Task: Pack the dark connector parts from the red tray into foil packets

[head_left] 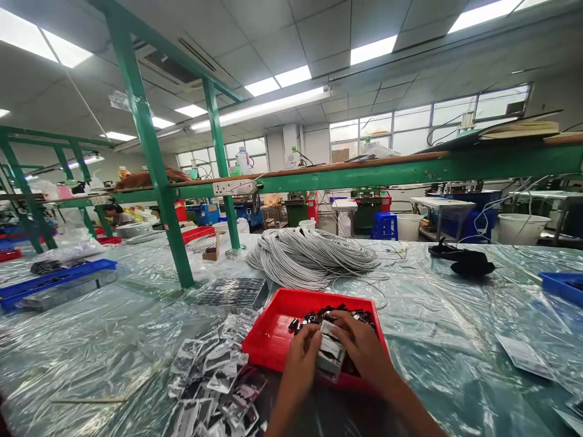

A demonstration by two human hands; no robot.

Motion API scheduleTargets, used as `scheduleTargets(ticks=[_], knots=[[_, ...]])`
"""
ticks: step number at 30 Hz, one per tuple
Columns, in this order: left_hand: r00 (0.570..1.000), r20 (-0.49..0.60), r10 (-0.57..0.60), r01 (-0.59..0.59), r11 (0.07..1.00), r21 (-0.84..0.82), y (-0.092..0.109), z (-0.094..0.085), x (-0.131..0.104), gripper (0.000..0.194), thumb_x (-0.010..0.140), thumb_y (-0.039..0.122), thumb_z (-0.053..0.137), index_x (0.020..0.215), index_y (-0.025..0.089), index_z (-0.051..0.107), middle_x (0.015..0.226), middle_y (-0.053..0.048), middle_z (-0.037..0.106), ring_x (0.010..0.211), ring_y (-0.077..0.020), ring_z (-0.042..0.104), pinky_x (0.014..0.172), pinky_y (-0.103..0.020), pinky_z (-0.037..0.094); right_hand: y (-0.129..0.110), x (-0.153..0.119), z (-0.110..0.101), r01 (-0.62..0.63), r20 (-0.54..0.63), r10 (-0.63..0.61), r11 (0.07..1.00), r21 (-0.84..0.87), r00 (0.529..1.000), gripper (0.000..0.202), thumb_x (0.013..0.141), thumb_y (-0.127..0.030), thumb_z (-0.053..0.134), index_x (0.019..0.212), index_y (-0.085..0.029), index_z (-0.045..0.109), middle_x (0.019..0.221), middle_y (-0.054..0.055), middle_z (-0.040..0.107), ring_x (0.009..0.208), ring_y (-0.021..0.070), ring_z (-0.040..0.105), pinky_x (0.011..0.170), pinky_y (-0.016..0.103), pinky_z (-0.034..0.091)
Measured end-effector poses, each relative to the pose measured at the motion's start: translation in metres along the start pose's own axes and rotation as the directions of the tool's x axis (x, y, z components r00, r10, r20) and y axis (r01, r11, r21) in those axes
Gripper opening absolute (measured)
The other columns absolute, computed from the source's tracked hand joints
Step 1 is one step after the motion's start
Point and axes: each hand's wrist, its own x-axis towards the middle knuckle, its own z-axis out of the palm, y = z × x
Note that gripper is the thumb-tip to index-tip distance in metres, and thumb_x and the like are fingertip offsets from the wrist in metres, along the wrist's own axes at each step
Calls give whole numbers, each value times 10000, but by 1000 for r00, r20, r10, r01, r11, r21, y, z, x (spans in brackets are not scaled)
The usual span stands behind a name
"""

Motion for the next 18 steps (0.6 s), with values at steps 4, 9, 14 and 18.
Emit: scheduleTargets(ticks=[4,9,14,18], knots=[[987,-160,30,-21,998,57,-14,4,15,482,813,642,552,890,173,634,842,-45,653,817,-219,594,750,-308,473,11,1,29,112,-203,-143,981,-159,969,247,976,-262,453,998,-219,695,982,109,663,932,259,614,854,418,501],[984,-159,84,-67,992,109,-15,-1,8,378,859,563,540,807,195,610,744,-4,613,727,-188,568,700,-276,466,12,-5,46,0,-111,-2,1000,-18,994,186,925,-334,585,955,-219,727,847,77,675,808,238,624,748,366,503],[996,-32,86,-82,990,113,-11,-13,1,307,898,475,536,807,190,605,744,2,573,716,-171,532,662,-248,433,12,1,34,-290,87,278,934,207,957,204,777,-395,742,743,-195,755,693,25,702,645,191,617,600,281,443],[998,36,56,-60,993,101,-12,-18,-1,293,911,464,530,843,189,605,748,11,538,707,-155,500,647,-232,403,14,7,19,-368,167,336,900,232,927,250,791,-402,711,671,-186,751,626,12,705,588,178,608,548,265,404]])
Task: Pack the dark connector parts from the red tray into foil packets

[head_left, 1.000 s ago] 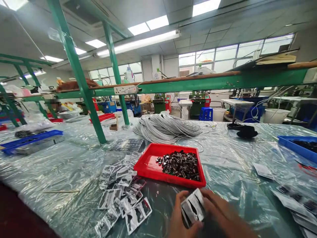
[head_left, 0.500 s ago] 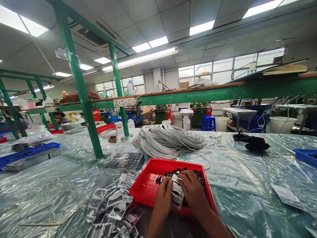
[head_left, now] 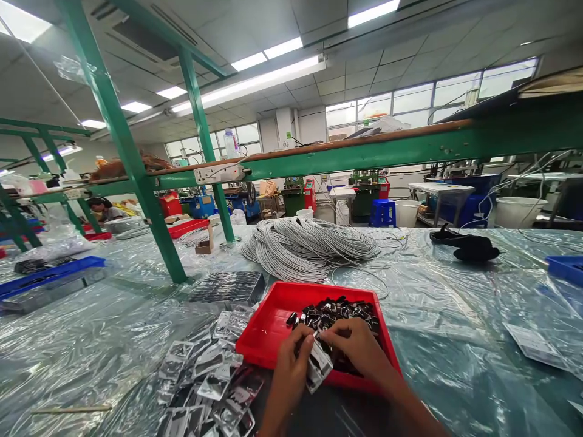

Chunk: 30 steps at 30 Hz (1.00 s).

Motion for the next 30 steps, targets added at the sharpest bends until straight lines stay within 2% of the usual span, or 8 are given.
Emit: scheduleTargets(ticks=[4,8,11,16,20,24,27,30], knots=[[999,-31,-33,33,999,8,1,-1,2,299,903,480,541,861,189,599,729,20,522,686,-148,488,633,-231,397,-7,1,-3,180,7,-182,965,-193,983,239,868,-354,641,706,-214,747,674,20,704,633,189,621,617,293,439],[988,-147,-52,52,999,-1,1,1,4,349,867,530,563,862,184,612,762,-6,597,710,-175,546,658,-257,444,-4,-3,9,383,-58,-429,852,-357,901,176,887,-277,615,1027,-226,709,1003,93,685,924,262,634,839,400,505],[981,-193,-22,26,999,21,2,4,3,342,868,523,564,869,187,627,818,-23,642,783,-198,591,738,-280,473,0,-6,23,435,-88,-508,803,-406,857,223,929,-227,532,1111,-231,663,1066,113,654,997,274,613,889,442,511],[987,-163,12,-8,1000,26,6,4,-3,309,904,487,518,862,196,616,793,-8,627,754,-188,578,716,-266,467,-1,-10,33,354,-113,-393,898,-263,913,178,938,-254,550,1022,-215,703,974,94,694,895,249,651,829,384,519],[994,-103,41,-35,998,60,6,-1,-3,308,918,470,503,842,192,613,785,-15,611,759,-190,568,700,-263,450,-2,-8,24,158,-81,-162,986,-55,983,150,865,-340,667,869,-218,755,848,49,740,780,229,669,724,319,498],[995,-98,33,-20,991,132,0,-1,1,344,905,509,511,823,191,613,736,-7,597,707,-185,562,666,-268,444,5,-3,15,46,-16,-45,999,30,999,223,845,-393,665,790,-210,778,732,27,740,697,226,663,638,301,478],[974,-226,-1,38,986,162,-4,1,4,398,879,569,518,836,185,614,739,-20,618,703,-196,574,655,-281,448,11,2,14,31,-132,-16,992,118,991,285,841,-450,648,853,-195,774,816,54,759,769,250,681,714,334,505],[942,-335,-29,74,990,121,-4,-2,6,457,852,633,513,855,185,607,743,-24,627,706,-205,577,654,-290,451,17,5,9,11,-312,50,981,192,949,382,841,-517,608,936,-173,742,923,95,756,872,281,685,811,380,515]])
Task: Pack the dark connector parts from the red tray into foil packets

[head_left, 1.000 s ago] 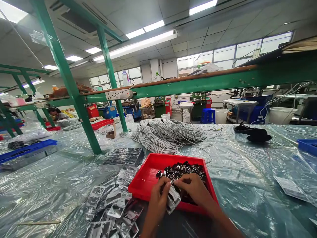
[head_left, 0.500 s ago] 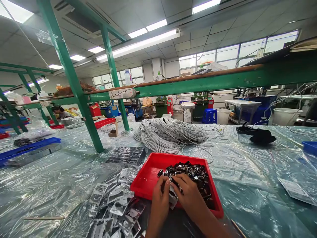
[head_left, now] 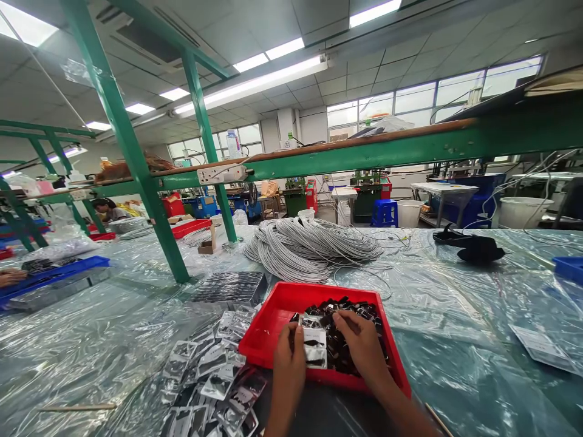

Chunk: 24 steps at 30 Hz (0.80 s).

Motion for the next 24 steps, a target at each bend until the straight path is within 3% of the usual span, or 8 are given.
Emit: scheduleTargets(ticks=[4,7,11,17,21,22,24], knots=[[994,-66,-81,74,991,-108,2,-8,5,493,800,675,555,834,186,602,711,-16,616,682,-202,573,634,-285,450,3,6,-6,22,-129,-46,984,-179,991,454,792,-540,616,1018,-157,707,1072,146,715,1030,334,645,918,451,486],[993,34,-113,117,970,-212,4,-8,5,468,786,636,607,895,182,616,780,-30,647,723,-204,582,652,-281,458,-3,1,-1,116,-37,-134,946,-301,990,488,773,-498,651,1134,-170,668,1182,145,667,1104,329,604,957,448,467],[969,205,-135,184,952,-244,5,-3,1,438,809,593,609,941,177,635,871,-53,671,784,-214,589,703,-295,469,-17,-12,12,48,253,-21,994,-100,967,369,889,-498,546,1031,-185,680,914,78,730,849,264,674,800,372,530],[951,307,-43,115,969,-219,10,-8,-4,370,836,539,611,903,178,658,809,-31,633,779,-202,556,743,-285,450,-22,-11,9,-89,262,48,985,145,964,370,846,-526,627,946,-174,673,896,67,729,881,272,675,817,368,520],[952,305,22,65,960,-271,14,-9,-8,301,855,491,611,856,190,616,791,-10,572,768,-177,508,726,-256,421,-15,-11,10,-300,376,193,920,250,906,421,836,-544,627,1039,-176,634,834,51,704,797,248,674,749,360,525],[953,302,31,54,962,-268,14,-8,-8,287,863,478,606,838,193,600,776,0,545,757,-168,490,718,-250,411,-13,-12,12,-311,348,223,924,221,910,432,828,-539,636,1064,-177,612,827,49,691,777,244,665,725,357,521],[962,271,25,43,969,-242,12,-5,-9,289,876,472,592,793,197,563,734,20,491,719,-152,457,684,-239,391,-12,-15,15,-175,159,161,981,84,974,403,812,-502,657,1048,-185,577,858,55,660,791,238,632,725,355,500]])
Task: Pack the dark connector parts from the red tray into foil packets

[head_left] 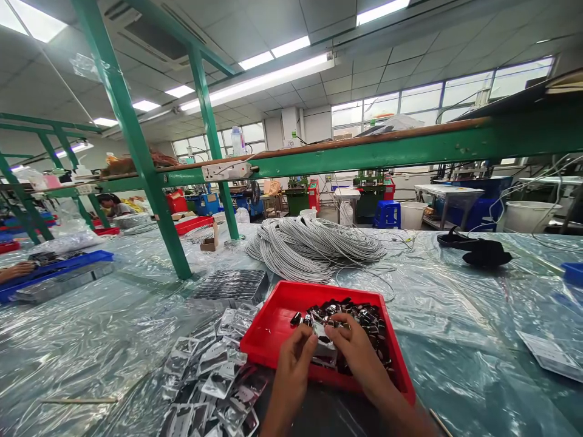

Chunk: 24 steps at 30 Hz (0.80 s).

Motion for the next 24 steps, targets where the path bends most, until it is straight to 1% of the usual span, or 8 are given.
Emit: scheduleTargets(ticks=[2,4,7,9,11,15,18,24], knots=[[999,-43,-7,8,1000,29,-3,2,1,304,883,477,578,768,198,542,716,27,475,702,-148,452,666,-236,384,-2,-3,3,201,-92,-227,952,-230,970,295,820,-436,660,970,-200,565,896,53,623,817,223,587,747,340,468],[999,-36,-6,7,1000,31,-4,3,1,297,888,471,573,775,198,544,733,22,500,721,-154,476,685,-240,394,-7,-4,2,340,36,-351,874,-348,936,202,848,-390,645,892,-213,558,873,29,593,788,196,546,724,307,441],[996,88,-25,26,999,-19,-3,1,0,280,905,450,552,783,197,553,745,19,512,729,-155,490,697,-244,411,-15,-3,-6,373,286,-281,858,-354,916,227,870,-397,641,794,-217,525,735,-23,548,660,154,487,615,262,395],[985,169,-33,40,999,-34,-2,-1,-1,290,918,443,534,768,195,553,731,23,495,707,-145,476,676,-235,408,-18,-1,-14,377,359,-245,852,-363,900,260,879,-405,637,759,-214,508,694,-35,543,629,144,476,590,252,376],[981,190,-32,39,999,-33,-2,-2,-1,304,922,445,529,751,193,546,714,29,478,687,-136,464,655,-224,398,-19,2,-22,413,403,-251,823,-389,880,249,884,-387,638,755,-209,520,694,-31,564,634,146,495,600,252,377],[994,104,-43,43,999,6,0,-2,2,321,900,472,556,744,191,545,678,37,472,659,-129,462,626,-215,393,-18,4,-28,517,426,-338,738,-433,839,128,928,-287,570,829,-206,572,770,4,629,713,165,569,679,269,407],[998,40,-47,45,998,47,1,-2,4,333,879,493,578,743,191,547,655,42,481,630,-128,480,607,-216,405,-17,5,-25,527,384,-376,719,-454,843,138,936,-232,520,808,-205,565,752,6,626,697,162,575,674,268,410],[995,59,-84,82,996,47,0,-2,2,349,879,523,561,750,201,525,665,40,498,593,-123,486,549,-212,414,-10,4,-17,418,345,-289,816,-398,893,194,837,-323,683,782,-205,539,715,-32,579,627,138,513,599,244,386]])
